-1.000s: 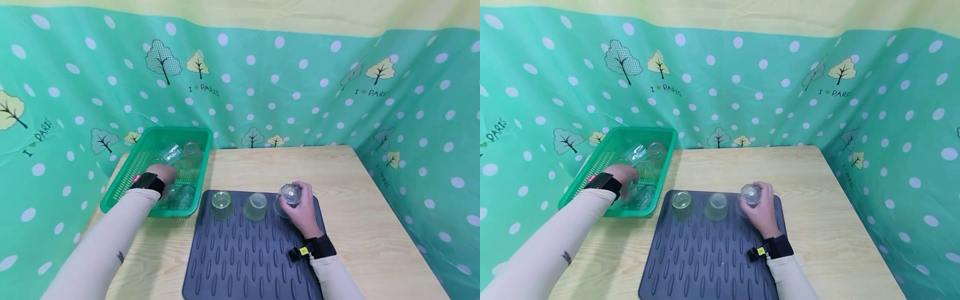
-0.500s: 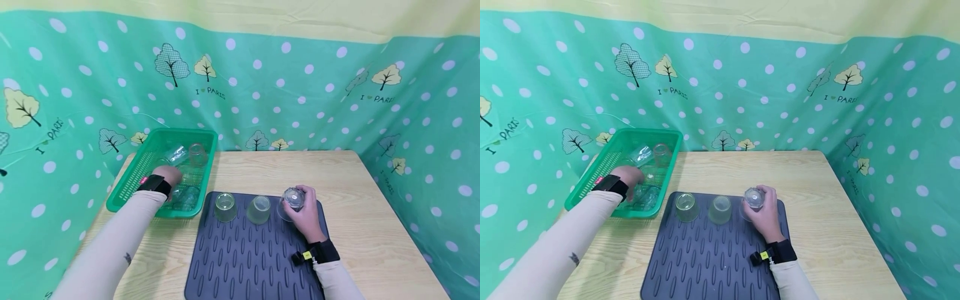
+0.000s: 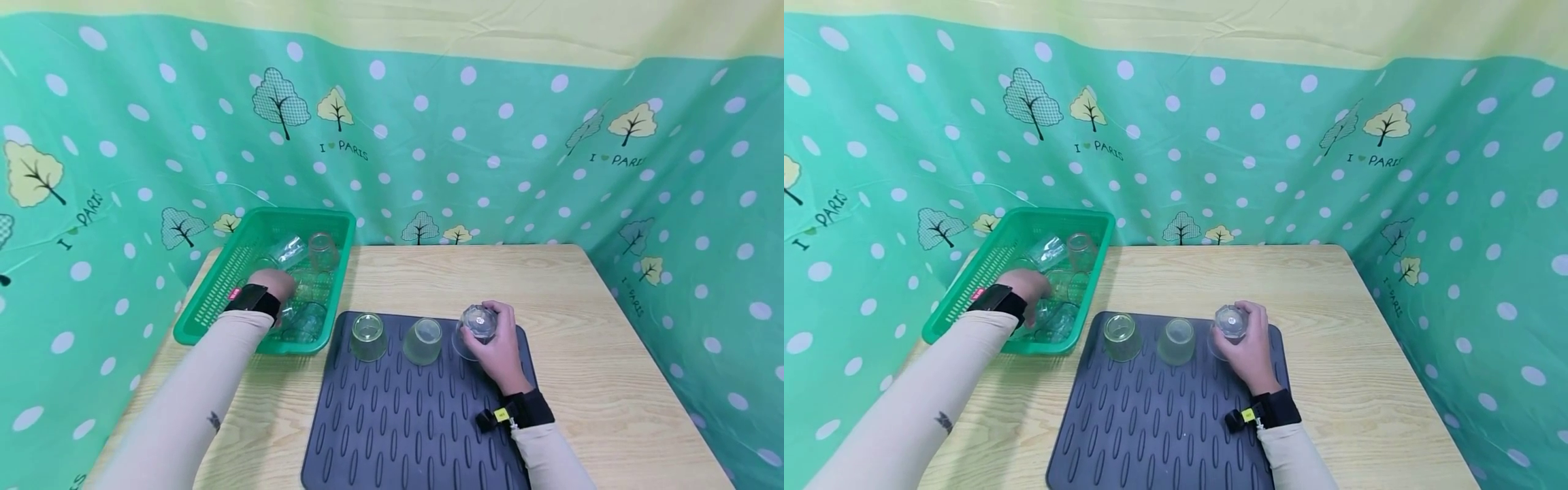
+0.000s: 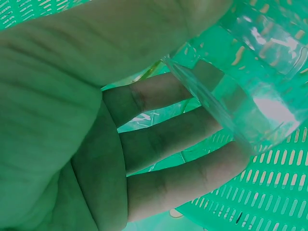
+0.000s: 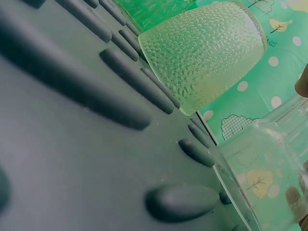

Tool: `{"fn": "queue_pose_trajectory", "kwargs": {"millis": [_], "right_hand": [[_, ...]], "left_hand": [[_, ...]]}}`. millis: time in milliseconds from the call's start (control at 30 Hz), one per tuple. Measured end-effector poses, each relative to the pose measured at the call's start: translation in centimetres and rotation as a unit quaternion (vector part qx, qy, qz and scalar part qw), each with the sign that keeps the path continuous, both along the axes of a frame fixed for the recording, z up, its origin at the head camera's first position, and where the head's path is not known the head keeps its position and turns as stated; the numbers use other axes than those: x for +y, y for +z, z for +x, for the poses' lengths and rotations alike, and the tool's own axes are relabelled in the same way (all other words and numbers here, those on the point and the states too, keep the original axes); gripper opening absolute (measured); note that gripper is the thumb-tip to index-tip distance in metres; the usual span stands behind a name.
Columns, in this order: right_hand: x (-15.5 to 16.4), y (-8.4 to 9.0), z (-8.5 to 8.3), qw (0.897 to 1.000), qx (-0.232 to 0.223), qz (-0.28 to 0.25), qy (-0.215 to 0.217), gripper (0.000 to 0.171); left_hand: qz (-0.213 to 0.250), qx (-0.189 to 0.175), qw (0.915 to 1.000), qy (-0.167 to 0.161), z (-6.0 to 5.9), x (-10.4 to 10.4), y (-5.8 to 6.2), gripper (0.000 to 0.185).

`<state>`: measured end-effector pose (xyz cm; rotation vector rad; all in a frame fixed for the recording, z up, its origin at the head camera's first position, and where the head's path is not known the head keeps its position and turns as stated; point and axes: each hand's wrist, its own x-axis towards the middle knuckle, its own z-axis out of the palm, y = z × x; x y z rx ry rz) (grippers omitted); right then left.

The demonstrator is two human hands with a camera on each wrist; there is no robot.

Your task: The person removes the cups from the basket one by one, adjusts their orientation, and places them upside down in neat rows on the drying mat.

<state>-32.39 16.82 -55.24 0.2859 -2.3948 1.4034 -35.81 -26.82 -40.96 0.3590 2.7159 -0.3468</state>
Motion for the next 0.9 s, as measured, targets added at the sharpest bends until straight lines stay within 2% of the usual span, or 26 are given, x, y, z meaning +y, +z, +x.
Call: {"fn": "queue_pose_trajectory", "kwargs": {"millis": [233,400,500,567,667,767,900], "right_hand": [[0.2,0.4,0.0,1.000,0.001,-0.001,0.000,0.068],[0.3,0.0,-0.1,1.000,0.005,-0.006,0.003,0.068],[0.4,-0.1,0.0,1.000,0.003,-0.004,0.003,0.068],[0.3,-0.2,0.0,1.000,0.005,-0.006,0.003,0.068],[0.3,-0.1,-0.1,1.000,0.013,-0.008,0.005,0.068],[0.3,0.1,-0.1,1.000,0.015,-0.004,0.006,0.068],[0.2,0.1,0.1,1.000,0.012,-0.007,0.004,0.068]], "left_hand": [[0.020,0.015,0.9997,-0.004,1.0,0.0,0.5,0.031],[0.017,0.010,0.9997,-0.016,1.0,0.0,0.6,0.030],[0.058,-0.012,0.9982,0.001,0.9,-0.8,0.4,0.034],[0.093,-0.022,0.9952,0.023,0.6,-1.6,0.1,0.049],[0.146,-0.007,0.9881,0.047,0.4,-2.6,0.0,0.065],[0.187,0.034,0.9808,0.043,0.6,-2.7,1.2,0.070],[0.216,0.083,0.9726,0.023,1.8,-1.2,4.4,0.072]]}}
